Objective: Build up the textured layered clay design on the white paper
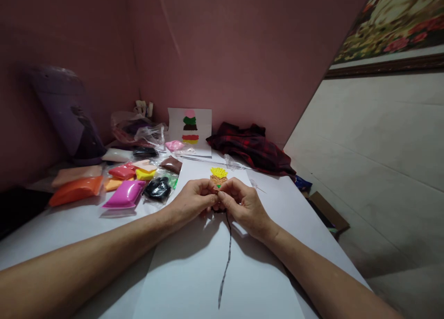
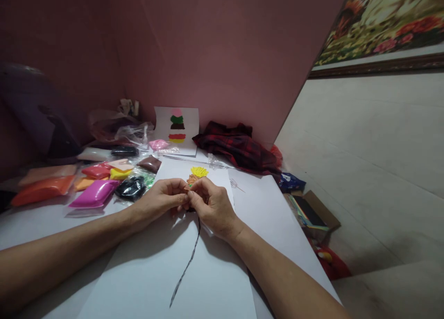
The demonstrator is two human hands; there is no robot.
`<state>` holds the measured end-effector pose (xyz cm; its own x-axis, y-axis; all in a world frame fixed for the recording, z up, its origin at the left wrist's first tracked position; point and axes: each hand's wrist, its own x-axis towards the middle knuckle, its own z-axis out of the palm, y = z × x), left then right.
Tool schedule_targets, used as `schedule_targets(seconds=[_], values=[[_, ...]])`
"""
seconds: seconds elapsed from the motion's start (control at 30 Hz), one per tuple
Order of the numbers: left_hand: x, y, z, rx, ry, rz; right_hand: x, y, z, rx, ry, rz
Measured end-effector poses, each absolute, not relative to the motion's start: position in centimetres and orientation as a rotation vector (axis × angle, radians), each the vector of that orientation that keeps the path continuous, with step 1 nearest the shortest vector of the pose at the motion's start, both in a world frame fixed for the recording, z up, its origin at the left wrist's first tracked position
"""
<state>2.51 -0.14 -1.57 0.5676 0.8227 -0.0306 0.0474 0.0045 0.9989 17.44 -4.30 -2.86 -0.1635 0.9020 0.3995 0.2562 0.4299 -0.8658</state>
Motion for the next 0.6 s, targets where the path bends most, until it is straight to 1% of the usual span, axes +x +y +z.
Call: schedule_targets(seconds=[0.6], values=[[2.46,-0.2,-1.53,1.453,0.794,0.719,17.41,-4.34,-2.86,-1.012,-1.664,0.823]])
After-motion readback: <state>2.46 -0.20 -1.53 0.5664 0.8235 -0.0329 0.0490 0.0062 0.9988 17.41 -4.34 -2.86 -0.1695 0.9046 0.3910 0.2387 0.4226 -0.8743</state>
